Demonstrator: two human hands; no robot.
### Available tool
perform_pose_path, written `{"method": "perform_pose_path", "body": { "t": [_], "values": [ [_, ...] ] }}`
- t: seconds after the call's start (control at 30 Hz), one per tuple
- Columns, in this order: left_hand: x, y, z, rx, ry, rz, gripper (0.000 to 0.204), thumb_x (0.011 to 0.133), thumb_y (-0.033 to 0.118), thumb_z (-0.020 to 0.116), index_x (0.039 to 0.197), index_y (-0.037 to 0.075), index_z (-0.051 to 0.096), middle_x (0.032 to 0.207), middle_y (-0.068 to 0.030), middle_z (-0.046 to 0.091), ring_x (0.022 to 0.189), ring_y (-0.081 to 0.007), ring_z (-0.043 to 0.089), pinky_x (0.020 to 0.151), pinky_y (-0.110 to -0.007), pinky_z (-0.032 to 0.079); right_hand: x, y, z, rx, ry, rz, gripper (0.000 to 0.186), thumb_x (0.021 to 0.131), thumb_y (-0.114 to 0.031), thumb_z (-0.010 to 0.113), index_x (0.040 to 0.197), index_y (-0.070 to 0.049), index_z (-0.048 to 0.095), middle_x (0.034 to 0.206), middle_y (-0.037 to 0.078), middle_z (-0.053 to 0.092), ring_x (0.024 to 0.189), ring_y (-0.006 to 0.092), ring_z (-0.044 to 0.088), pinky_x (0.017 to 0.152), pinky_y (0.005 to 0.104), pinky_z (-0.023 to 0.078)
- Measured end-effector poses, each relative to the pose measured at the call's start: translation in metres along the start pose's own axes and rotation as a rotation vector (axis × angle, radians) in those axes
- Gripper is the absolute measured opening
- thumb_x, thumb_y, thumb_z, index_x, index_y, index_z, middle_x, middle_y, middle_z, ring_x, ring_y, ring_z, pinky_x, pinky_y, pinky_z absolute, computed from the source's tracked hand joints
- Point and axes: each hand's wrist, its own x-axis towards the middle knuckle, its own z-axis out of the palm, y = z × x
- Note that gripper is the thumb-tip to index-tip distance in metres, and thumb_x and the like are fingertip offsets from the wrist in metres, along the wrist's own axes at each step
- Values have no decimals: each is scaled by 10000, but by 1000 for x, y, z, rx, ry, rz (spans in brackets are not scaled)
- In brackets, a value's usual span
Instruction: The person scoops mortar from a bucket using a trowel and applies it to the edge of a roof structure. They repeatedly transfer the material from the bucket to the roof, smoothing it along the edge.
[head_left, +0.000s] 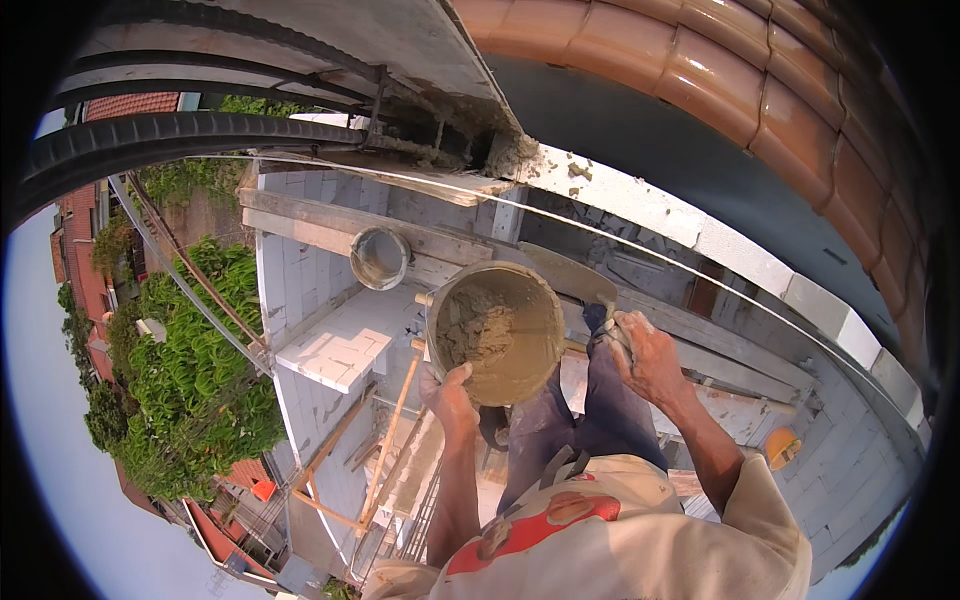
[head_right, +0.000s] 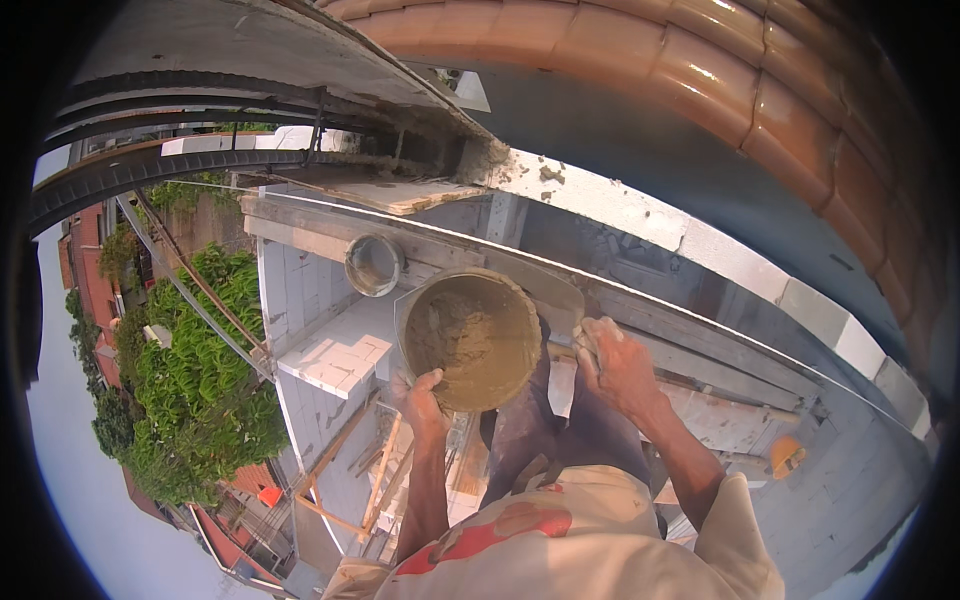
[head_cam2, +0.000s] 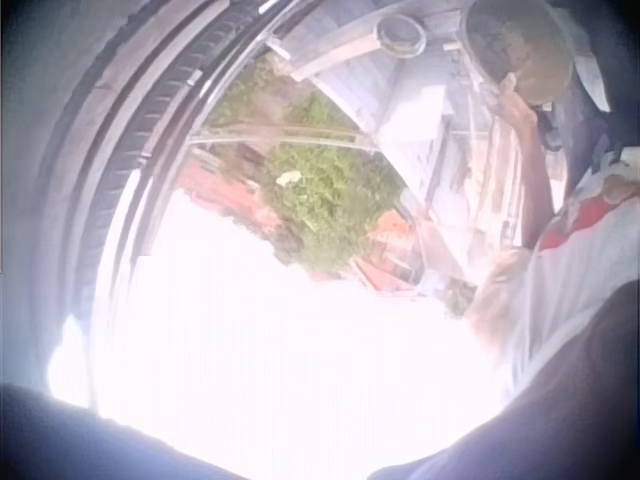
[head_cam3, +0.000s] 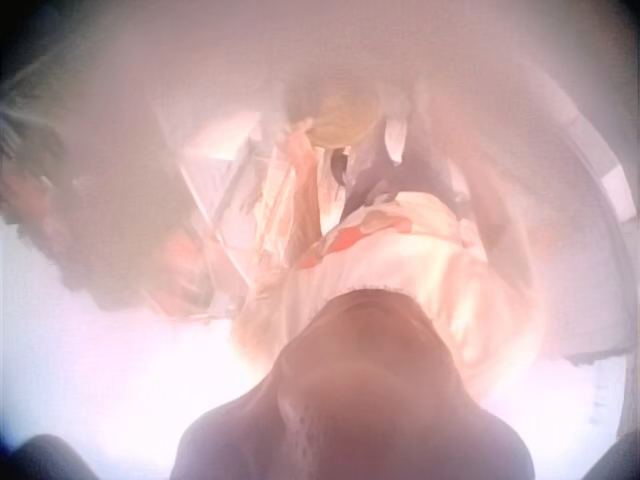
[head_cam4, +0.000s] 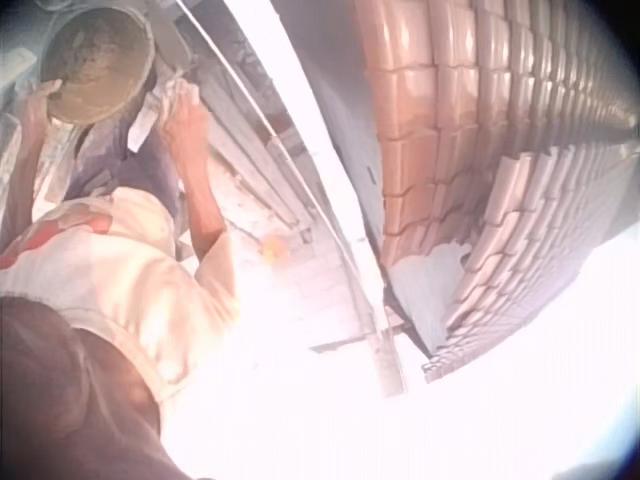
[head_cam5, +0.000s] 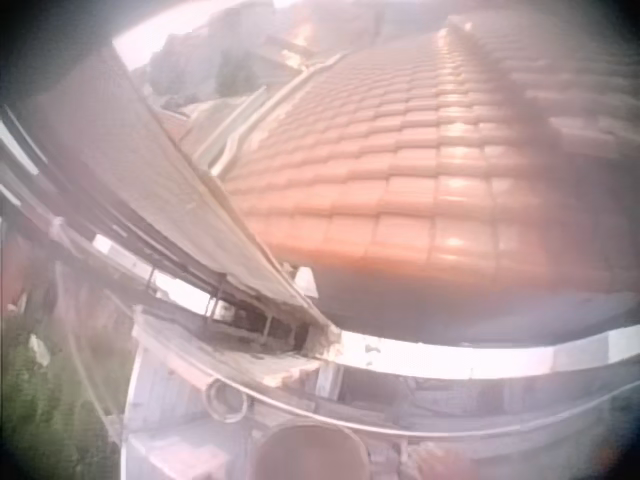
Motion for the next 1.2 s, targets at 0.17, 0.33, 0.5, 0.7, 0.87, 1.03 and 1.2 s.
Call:
{"method": "perform_pose_path", "body": {
  "t": [0.17,0.33,0.5,0.7,0.87,1.03,1.2],
  "values": [
    [1,21,30,44,-59,113,286,682,-109,613,936,23,601,896,-43,676,755,-135,614,742,-281,521,37,-25,30,-350,-209,-47,405,879,-85,653,1268,14,589,1069,179,652,951,345,701,739,441,608],
    [17,38,20,94,-246,285,207,636,-70,617,785,53,544,790,6,610,678,-84,505,649,-241,443,65,-48,66,-452,-157,-334,428,849,-84,648,1252,55,614,1063,158,642,962,303,698,727,400,619],
    [11,57,22,122,-145,442,200,633,-48,634,741,61,506,746,38,545,653,-76,458,615,-235,405,64,-55,23,-448,-247,-492,394,864,-84,644,1224,75,620,1057,174,636,964,312,698,692,382,621],
    [-9,56,28,335,-181,729,147,645,-33,650,713,28,535,821,-26,610,699,-102,504,668,-239,420,83,-81,0,-408,-256,-108,249,884,-67,642,1096,63,659,925,265,668,843,364,734,667,466,623],
    [-22,79,29,166,-265,656,192,629,-61,648,705,49,511,769,-12,609,669,-84,500,622,-257,437,94,-53,-13,-34,-554,-108,341,834,-115,729,1109,80,681,1003,319,698,966,434,721,807,490,599],
    [-13,80,22,-115,-383,377,216,624,-86,574,775,55,511,818,-49,658,705,-111,542,722,-265,497,72,-44,9,344,-543,-106,401,858,-163,756,1189,58,708,1161,296,700,1092,416,684,996,482,521],
    [2,48,30,-183,-387,289,239,674,-88,579,841,63,502,906,-73,675,757,-133,585,793,-299,527,43,-36,28,420,-321,-168,288,868,-167,746,1021,74,709,833,255,701,768,404,674,750,438,545]
  ]
}}
